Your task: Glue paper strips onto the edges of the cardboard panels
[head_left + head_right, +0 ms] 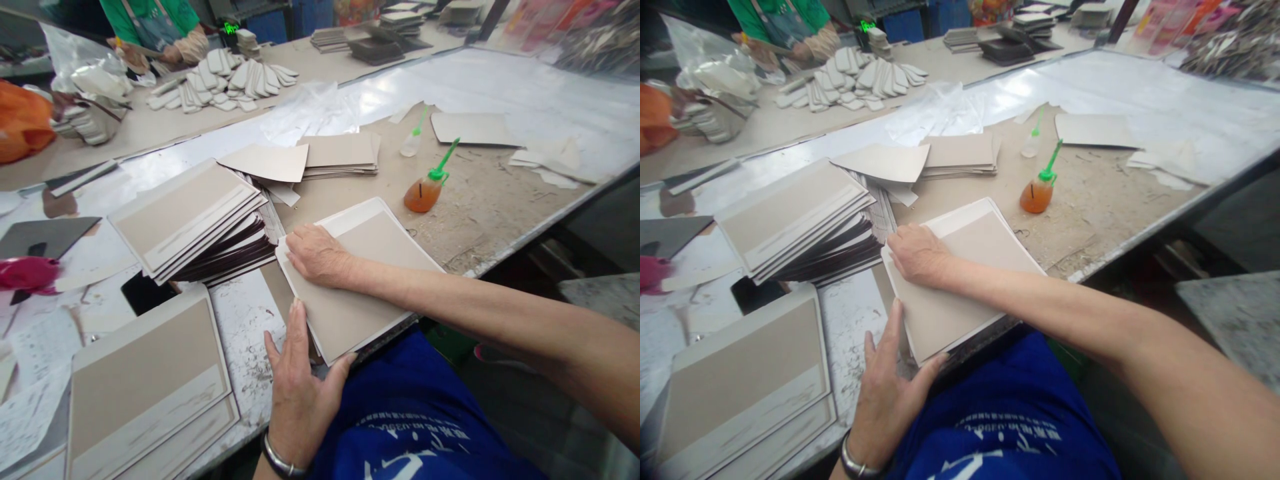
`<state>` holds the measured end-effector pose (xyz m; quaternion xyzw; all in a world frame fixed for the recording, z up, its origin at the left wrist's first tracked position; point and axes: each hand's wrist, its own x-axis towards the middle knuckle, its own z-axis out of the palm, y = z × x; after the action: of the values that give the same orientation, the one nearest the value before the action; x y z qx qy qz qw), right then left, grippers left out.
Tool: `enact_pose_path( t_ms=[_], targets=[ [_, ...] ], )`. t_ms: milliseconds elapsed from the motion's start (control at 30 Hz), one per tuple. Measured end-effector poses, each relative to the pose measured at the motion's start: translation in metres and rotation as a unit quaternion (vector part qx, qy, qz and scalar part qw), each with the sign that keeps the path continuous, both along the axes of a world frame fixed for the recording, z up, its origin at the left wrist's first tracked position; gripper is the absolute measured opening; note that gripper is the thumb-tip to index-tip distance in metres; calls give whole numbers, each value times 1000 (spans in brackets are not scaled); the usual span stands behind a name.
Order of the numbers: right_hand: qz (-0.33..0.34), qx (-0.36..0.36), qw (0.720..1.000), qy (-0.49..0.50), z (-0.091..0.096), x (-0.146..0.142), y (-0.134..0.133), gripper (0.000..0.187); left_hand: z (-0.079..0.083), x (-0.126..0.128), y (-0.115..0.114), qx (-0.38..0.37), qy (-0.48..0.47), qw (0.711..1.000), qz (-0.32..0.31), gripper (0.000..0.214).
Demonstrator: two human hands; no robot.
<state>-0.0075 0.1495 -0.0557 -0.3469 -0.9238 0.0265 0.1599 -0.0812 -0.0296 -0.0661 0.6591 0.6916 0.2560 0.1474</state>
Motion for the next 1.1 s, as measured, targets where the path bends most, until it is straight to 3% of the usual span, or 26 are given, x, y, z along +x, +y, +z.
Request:
enact_pose_path(
  t_ms=[600,900,1100],
  targets=[
    [-4,3,1000,6,0,0,-2,20,-1,-1,0,10,21,1000,-1,81],
    [-2,20,1000,12,0,1,-4,18,-4,-8,0,41,35,998,-36,70],
    [-3,27,1000,13,2,3,-8,18,-2,-11,-2,71,111,988,-75,65]
  ],
)
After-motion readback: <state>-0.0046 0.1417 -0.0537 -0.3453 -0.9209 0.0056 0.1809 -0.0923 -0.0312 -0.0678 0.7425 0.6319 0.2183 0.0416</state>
